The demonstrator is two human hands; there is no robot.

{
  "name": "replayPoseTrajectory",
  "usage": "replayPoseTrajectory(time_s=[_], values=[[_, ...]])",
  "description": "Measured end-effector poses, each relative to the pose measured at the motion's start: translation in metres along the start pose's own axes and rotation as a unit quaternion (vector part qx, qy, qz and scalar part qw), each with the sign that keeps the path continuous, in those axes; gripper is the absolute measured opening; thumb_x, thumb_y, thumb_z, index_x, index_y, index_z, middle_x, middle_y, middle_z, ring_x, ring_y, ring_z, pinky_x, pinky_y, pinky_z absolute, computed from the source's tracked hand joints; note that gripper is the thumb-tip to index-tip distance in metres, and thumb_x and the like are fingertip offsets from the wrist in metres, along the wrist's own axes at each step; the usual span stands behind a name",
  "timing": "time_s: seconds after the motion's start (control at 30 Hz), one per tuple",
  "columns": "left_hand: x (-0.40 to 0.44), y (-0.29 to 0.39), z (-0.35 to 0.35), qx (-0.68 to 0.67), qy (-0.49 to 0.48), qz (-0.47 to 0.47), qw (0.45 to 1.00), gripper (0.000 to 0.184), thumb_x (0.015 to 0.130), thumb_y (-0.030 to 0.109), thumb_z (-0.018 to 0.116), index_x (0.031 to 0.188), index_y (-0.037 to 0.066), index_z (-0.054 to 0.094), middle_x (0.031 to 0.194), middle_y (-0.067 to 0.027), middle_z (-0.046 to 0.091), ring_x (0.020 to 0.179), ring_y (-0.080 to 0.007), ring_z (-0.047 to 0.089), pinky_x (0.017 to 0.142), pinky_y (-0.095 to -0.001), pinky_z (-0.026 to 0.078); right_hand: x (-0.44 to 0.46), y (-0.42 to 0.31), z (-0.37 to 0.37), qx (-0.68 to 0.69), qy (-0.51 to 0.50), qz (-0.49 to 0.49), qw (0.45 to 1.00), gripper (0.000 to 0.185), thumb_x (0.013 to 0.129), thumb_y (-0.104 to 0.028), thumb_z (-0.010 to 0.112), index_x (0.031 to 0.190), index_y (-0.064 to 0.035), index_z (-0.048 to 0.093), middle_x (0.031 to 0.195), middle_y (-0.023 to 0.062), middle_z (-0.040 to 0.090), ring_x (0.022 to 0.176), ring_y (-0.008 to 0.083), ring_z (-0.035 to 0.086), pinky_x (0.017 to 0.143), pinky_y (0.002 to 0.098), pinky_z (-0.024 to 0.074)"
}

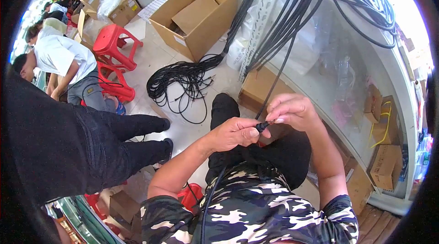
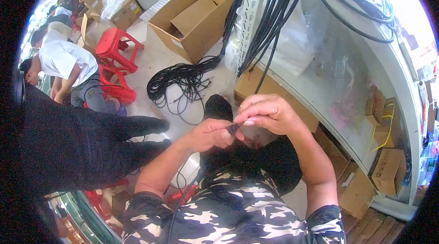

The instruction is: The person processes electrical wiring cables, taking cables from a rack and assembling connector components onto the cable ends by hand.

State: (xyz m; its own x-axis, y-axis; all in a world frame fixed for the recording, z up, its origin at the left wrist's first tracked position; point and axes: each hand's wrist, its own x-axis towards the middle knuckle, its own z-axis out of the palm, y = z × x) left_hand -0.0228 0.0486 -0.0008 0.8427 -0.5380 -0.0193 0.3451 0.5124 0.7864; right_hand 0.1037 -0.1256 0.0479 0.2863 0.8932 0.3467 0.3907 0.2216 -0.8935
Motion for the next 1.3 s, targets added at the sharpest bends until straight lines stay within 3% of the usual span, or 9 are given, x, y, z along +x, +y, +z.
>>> replayPoseTrajectory(time_s=[0.37,0.67,0.77,0.9,1.0,1.03,1.1,1.2,1.3], values=[[0.002,0.003,0.012,-0.053,-0.008,-0.012,0.999,0.035,0.088,0.030,0.046,0.104,-0.001,0.052,0.064,0.0041,0.035,0.054,-0.0048,0.027,0.048,-0.0183,0.023,-0.008,-0.007,0.010,-0.143,0.030,-0.046,0.988,0.015,0.075,-0.006,0.057,0.090,-0.0036,0.061,0.082,0.0107,0.057,0.077,0.0249,0.057,0.069,0.0315,0.0468],[0.011,-0.001,0.028,-0.072,0.037,-0.023,0.996,0.035,0.089,0.029,0.045,0.106,0.000,0.051,0.063,0.0041,0.035,0.052,-0.0049,0.026,0.046,-0.0180,0.022,-0.023,-0.006,0.022,-0.110,0.045,-0.009,0.993,0.017,0.083,-0.011,0.048,0.094,-0.0017,0.057,0.086,0.0122,0.053,0.081,0.0257,0.054,0.073,0.0315,0.0436],[0.015,0.005,0.033,-0.033,0.083,0.001,0.996,0.034,0.089,0.031,0.045,0.105,0.002,0.052,0.064,0.0039,0.037,0.053,-0.0047,0.028,0.046,-0.0181,0.022,-0.027,-0.013,0.023,-0.077,0.030,0.028,0.996,0.027,0.086,-0.015,0.041,0.105,-0.0018,0.055,0.090,0.0120,0.049,0.087,0.0252,0.049,0.079,0.0314,0.0394],[0.017,-0.003,0.016,0.064,0.018,-0.003,0.998,0.030,0.088,0.033,0.046,0.095,0.004,0.054,0.068,0.0026,0.044,0.056,-0.0061,0.034,0.049,-0.0196,0.029,-0.030,-0.015,0.032,-0.124,0.034,0.067,0.989,0.037,0.087,-0.019,0.036,0.117,-0.0028,0.048,0.098,0.0131,0.042,0.096,0.0249,0.044,0.087,0.0313,0.0336],[0.020,0.005,0.021,0.316,0.119,0.049,0.940,0.031,0.090,0.030,0.043,0.097,0.001,0.053,0.066,-0.0012,0.047,0.061,-0.0108,0.045,0.059,-0.0244,0.039,-0.029,-0.015,0.034,-0.141,0.048,0.110,0.983,0.040,0.088,-0.020,0.036,0.123,-0.0034,0.042,0.105,0.0140,0.042,0.100,0.0261,0.042,0.090,0.0321,0.0310],[0.022,0.004,0.021,0.313,0.118,0.048,0.941,0.031,0.090,0.030,0.043,0.097,0.001,0.053,0.066,-0.0012,0.047,0.061,-0.0108,0.045,0.059,-0.0244,0.039,-0.030,-0.014,0.037,-0.136,0.071,0.138,0.978,0.040,0.089,-0.022,0.036,0.125,-0.0044,0.040,0.106,0.0132,0.043,0.101,0.0257,0.042,0.091,0.0329,0.0300],[0.025,0.002,0.022,0.393,0.142,0.135,0.898,0.030,0.089,0.029,0.043,0.097,0.002,0.053,0.066,-0.0037,0.048,0.062,-0.0115,0.045,0.060,-0.0246,0.039,-0.029,-0.016,0.030,-0.083,0.036,0.163,0.983,0.045,0.089,-0.024,0.037,0.128,-0.0035,0.035,0.113,0.0142,0.041,0.107,0.0254,0.040,0.094,0.0336,0.0277],[0.024,0.003,0.021,0.364,0.124,0.105,0.917,0.030,0.089,0.030,0.044,0.098,0.002,0.054,0.069,-0.0044,0.050,0.065,-0.0118,0.047,0.062,-0.0255,0.040,-0.028,-0.018,0.024,-0.057,0.000,0.130,0.990,0.045,0.088,-0.021,0.037,0.129,-0.0031,0.032,0.115,0.0161,0.038,0.108,0.0248,0.039,0.094,0.0319,0.0276],[0.022,0.010,0.024,0.334,0.116,0.087,0.931,0.031,0.089,0.030,0.044,0.098,0.002,0.054,0.070,-0.0029,0.051,0.065,-0.0108,0.046,0.062,-0.0249,0.040,-0.024,-0.021,0.022,-0.001,0.018,0.081,0.997,0.051,0.089,-0.031,0.038,0.130,-0.0016,0.031,0.118,0.0133,0.039,0.109,0.0232,0.039,0.091,0.0309,0.0304]])
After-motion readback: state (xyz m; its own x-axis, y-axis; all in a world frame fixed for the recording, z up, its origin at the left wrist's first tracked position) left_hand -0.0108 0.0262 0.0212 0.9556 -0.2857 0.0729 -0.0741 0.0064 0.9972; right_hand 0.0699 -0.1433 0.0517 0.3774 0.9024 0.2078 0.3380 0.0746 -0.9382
